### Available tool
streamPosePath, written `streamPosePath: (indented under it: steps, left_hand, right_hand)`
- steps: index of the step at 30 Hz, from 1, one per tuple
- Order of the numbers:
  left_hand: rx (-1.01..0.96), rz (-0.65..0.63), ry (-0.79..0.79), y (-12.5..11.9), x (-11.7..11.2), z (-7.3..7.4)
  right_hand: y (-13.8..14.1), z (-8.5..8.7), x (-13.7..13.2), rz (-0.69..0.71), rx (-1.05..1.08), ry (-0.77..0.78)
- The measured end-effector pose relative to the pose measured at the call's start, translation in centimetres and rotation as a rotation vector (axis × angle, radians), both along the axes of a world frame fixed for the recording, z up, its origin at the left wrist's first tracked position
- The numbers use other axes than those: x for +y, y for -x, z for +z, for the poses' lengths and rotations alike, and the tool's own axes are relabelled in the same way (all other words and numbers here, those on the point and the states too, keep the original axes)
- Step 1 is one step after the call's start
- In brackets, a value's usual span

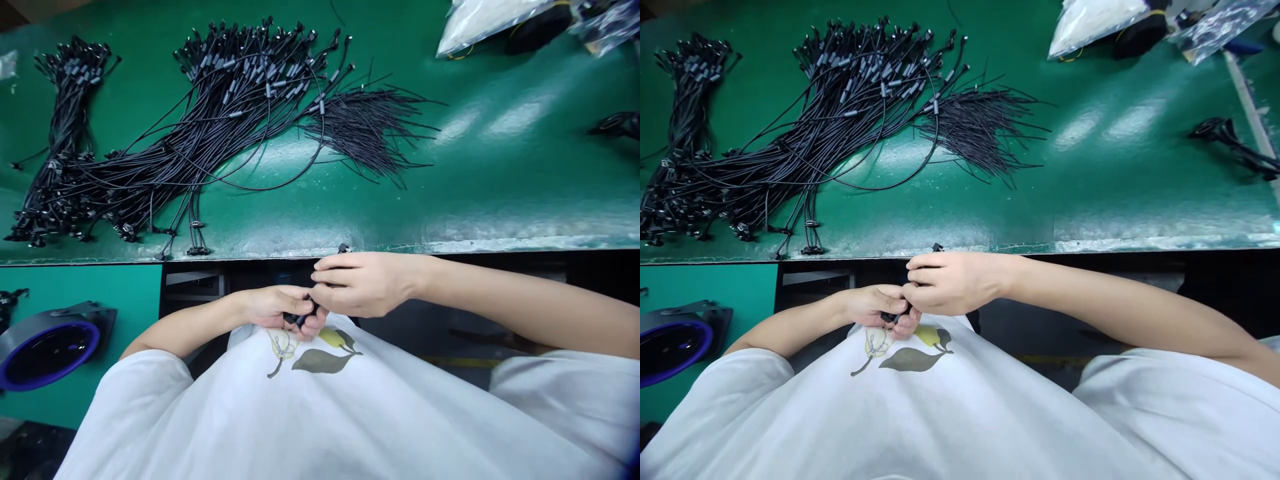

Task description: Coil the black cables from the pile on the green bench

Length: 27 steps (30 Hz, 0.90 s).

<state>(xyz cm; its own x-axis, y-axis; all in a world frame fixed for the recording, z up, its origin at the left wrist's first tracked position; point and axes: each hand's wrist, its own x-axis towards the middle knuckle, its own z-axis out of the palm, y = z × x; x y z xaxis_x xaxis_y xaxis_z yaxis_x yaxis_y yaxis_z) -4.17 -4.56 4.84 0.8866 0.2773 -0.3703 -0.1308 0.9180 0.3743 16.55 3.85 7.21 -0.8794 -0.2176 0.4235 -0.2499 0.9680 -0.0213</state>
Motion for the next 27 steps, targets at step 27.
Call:
streamPosePath:
  steps: [27]
  left_hand:
    - [0.473,0.049,-0.731,0.5,2.8,-0.4]
  right_hand:
    - [2.0,-0.3,0.3,-0.424,-0.802,0.253]
